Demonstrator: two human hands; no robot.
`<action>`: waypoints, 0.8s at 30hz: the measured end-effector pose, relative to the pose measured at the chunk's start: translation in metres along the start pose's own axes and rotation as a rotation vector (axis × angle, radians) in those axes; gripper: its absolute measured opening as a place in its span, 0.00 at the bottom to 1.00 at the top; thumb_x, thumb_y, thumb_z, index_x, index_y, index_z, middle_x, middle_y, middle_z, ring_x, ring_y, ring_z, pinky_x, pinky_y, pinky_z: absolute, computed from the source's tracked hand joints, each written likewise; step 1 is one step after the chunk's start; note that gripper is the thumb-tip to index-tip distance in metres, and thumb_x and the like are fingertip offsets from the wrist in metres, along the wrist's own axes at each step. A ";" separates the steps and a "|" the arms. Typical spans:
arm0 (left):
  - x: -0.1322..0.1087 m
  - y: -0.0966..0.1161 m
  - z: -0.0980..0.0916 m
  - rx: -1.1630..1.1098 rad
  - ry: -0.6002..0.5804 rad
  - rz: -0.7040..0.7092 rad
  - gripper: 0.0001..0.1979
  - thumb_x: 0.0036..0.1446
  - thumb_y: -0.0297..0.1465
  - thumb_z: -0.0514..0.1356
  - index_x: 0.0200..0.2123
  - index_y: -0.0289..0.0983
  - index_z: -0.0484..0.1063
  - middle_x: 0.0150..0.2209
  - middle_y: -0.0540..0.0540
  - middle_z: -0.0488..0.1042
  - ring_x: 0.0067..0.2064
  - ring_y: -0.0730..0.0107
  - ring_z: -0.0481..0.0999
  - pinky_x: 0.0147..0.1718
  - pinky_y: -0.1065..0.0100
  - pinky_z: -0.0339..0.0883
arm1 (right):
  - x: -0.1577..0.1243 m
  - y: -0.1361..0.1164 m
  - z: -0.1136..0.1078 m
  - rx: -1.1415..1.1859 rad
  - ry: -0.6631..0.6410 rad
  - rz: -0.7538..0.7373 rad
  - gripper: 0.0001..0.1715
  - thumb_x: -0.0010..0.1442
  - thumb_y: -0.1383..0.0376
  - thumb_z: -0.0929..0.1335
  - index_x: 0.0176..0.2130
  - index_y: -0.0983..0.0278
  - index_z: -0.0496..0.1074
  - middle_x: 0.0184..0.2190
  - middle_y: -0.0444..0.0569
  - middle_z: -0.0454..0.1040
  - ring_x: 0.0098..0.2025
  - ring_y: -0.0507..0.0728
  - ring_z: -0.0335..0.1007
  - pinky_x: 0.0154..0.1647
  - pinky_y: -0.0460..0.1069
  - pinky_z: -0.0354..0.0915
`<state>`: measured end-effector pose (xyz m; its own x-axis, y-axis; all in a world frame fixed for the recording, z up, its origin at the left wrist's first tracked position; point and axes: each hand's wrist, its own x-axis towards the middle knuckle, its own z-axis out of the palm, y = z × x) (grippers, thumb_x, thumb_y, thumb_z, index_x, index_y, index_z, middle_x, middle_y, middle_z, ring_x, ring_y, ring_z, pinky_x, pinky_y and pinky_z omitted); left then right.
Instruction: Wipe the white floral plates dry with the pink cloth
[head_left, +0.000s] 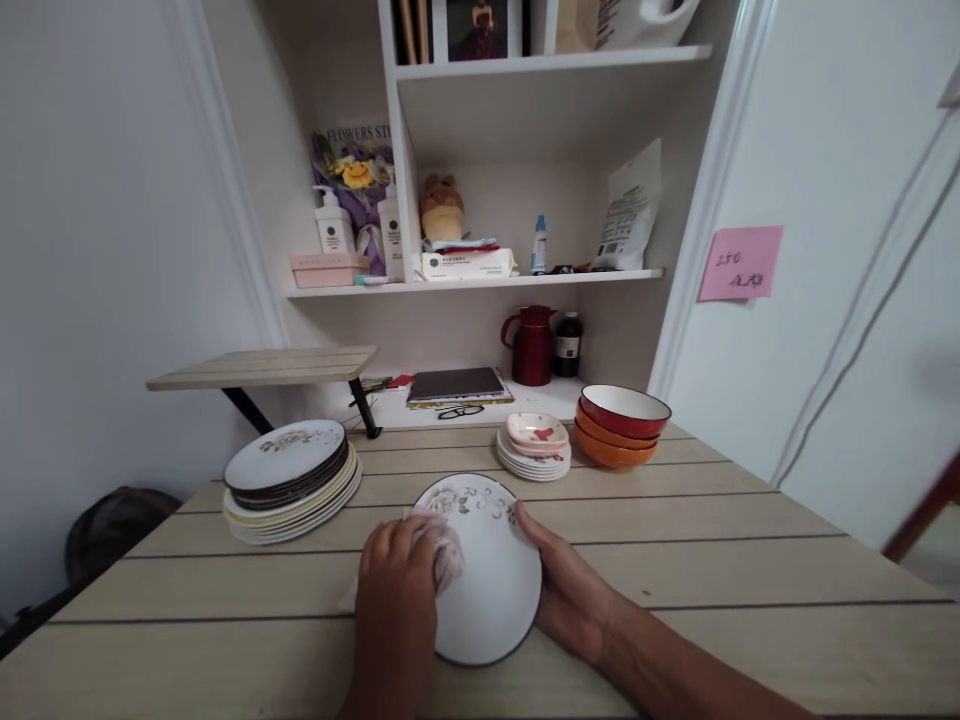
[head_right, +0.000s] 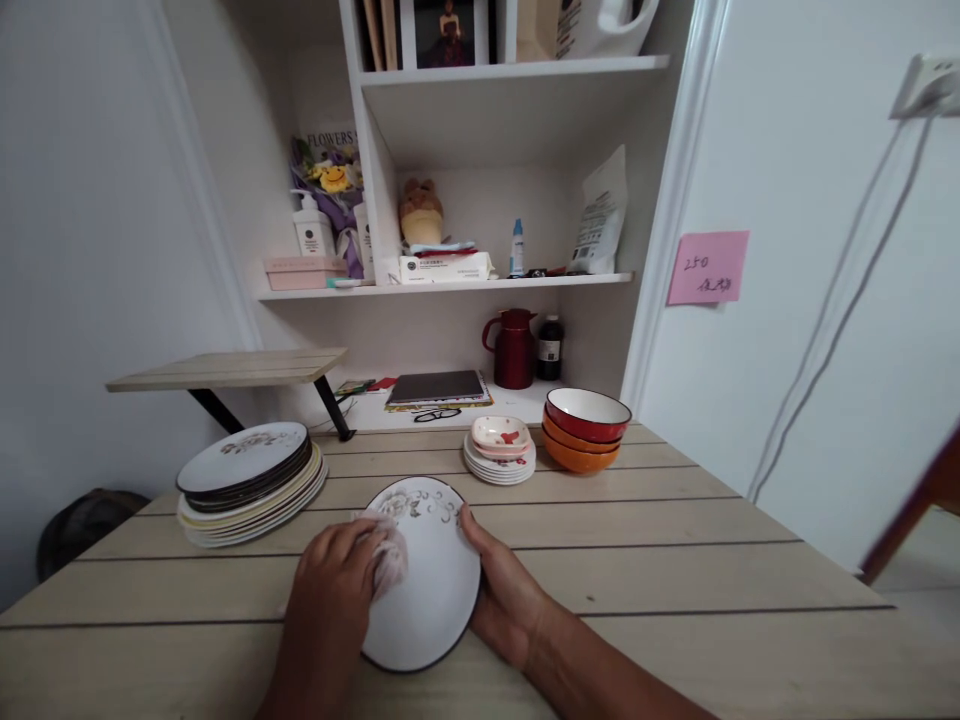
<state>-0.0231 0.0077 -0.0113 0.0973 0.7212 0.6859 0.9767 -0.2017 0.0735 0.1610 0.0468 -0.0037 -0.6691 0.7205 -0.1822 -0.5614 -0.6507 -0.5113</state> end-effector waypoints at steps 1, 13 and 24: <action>0.002 -0.001 0.002 0.019 0.018 0.000 0.17 0.52 0.18 0.60 0.43 0.38 0.75 0.45 0.45 0.76 0.47 0.56 0.70 0.48 0.52 0.67 | 0.000 0.001 0.002 -0.011 0.009 0.007 0.31 0.62 0.51 0.63 0.55 0.71 0.68 0.42 0.57 0.79 0.48 0.60 0.74 0.58 0.55 0.58; 0.022 0.053 0.046 -0.198 0.044 0.212 0.23 0.56 0.20 0.55 0.55 0.38 0.69 0.54 0.40 0.71 0.57 0.53 0.66 0.51 0.50 0.68 | 0.010 -0.006 -0.006 0.088 -0.050 -0.020 0.29 0.62 0.51 0.64 0.51 0.71 0.70 0.42 0.57 0.79 0.46 0.58 0.74 0.54 0.51 0.62; 0.019 0.002 0.048 -0.230 -0.116 0.605 0.26 0.60 0.21 0.52 0.59 0.45 0.63 0.58 0.48 0.70 0.62 0.62 0.62 0.57 0.55 0.63 | 0.013 -0.025 -0.019 0.039 -0.041 -0.121 0.34 0.61 0.48 0.62 0.52 0.73 0.69 0.43 0.59 0.78 0.45 0.59 0.75 0.54 0.53 0.62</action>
<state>-0.0102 0.0532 -0.0329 0.6490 0.5002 0.5732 0.6786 -0.7213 -0.1389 0.1754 0.0769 -0.0098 -0.6143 0.7843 -0.0862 -0.6571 -0.5690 -0.4944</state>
